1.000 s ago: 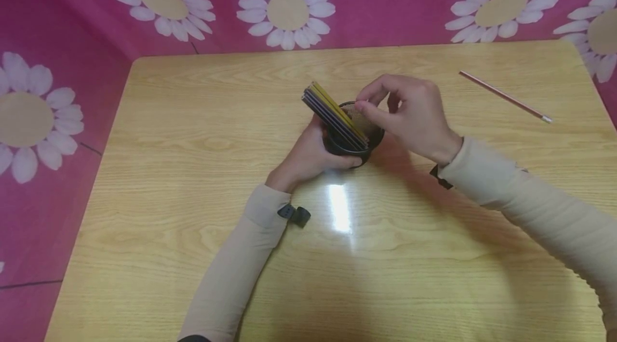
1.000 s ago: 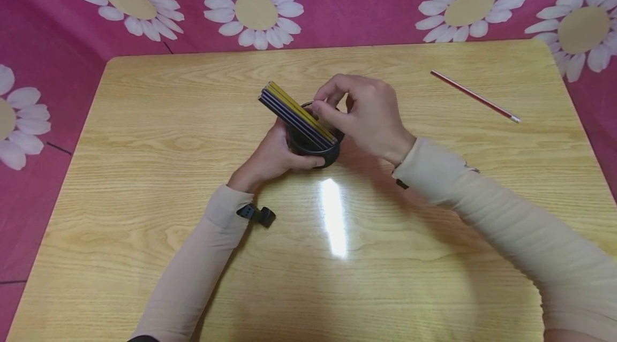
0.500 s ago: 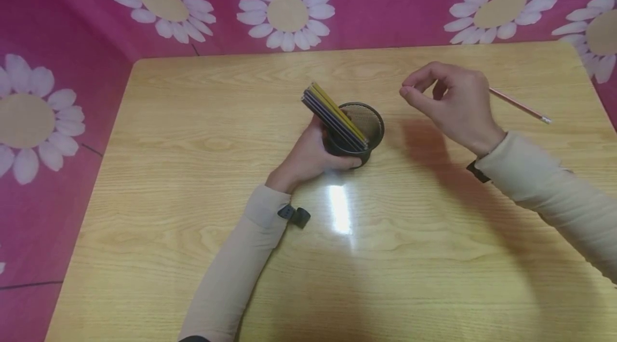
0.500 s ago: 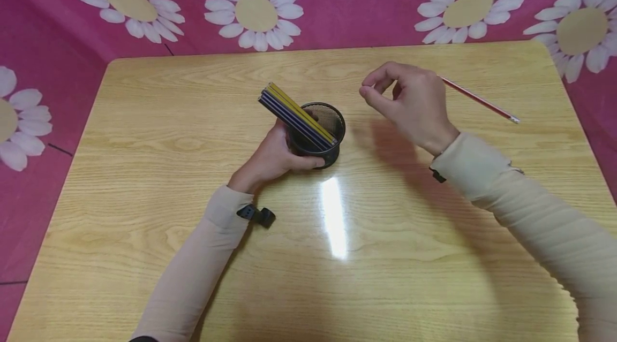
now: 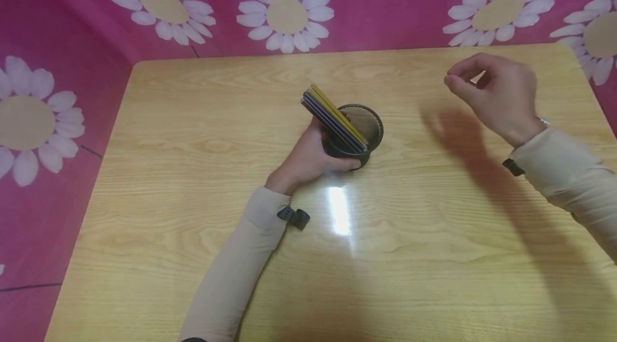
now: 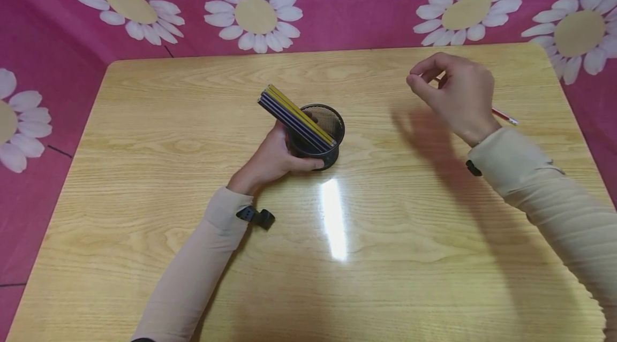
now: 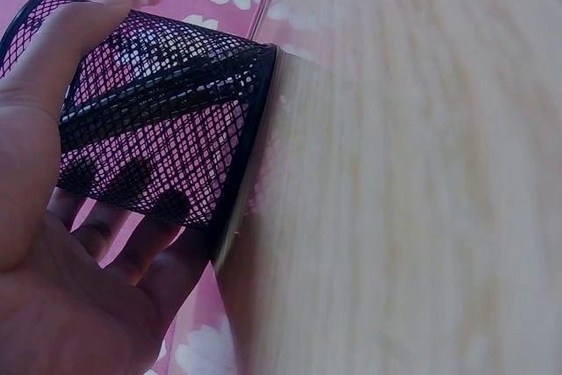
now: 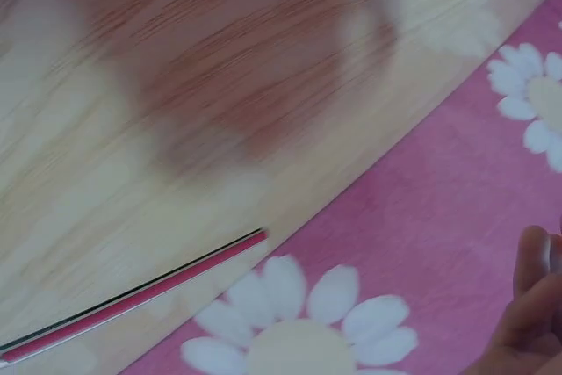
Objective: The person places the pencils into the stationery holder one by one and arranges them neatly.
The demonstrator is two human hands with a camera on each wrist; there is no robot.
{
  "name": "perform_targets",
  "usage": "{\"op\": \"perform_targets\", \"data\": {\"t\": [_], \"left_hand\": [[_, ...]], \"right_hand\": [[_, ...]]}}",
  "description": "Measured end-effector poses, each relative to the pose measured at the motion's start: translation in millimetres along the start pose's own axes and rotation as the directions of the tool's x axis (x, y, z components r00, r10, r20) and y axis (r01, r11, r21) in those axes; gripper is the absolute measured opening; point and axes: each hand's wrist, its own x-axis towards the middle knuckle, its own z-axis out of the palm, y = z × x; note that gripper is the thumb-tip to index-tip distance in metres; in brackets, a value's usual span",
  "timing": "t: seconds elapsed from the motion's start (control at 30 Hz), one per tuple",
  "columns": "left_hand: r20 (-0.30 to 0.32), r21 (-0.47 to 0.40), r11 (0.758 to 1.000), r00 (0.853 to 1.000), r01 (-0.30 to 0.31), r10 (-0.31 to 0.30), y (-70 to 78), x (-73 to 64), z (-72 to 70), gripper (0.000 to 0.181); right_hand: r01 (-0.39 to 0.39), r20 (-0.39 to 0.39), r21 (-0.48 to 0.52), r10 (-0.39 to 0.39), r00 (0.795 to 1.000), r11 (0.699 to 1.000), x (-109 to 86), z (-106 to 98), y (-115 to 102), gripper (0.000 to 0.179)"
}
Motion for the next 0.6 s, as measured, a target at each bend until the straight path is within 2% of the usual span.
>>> {"op": "perform_targets", "data": {"t": [0.2, 0.6], "left_hand": [[0.002, 0.015, 1.0, 1.0, -0.007, 0.007, -0.4, -0.5, -0.1, 0.105], [0.005, -0.003, 1.0, 1.0, -0.019, 0.019, 0.3, -0.7, 0.3, 0.105]], "right_hand": [[-0.073, 0.022, -0.049, 0.074, 0.997, 0.996, 0.4, -7.9, 18.8, 0.027], [-0.124, 0.035, -0.114, 0.129, 0.991, 0.986, 4.4, -16.8, 42.4, 0.032]]}}
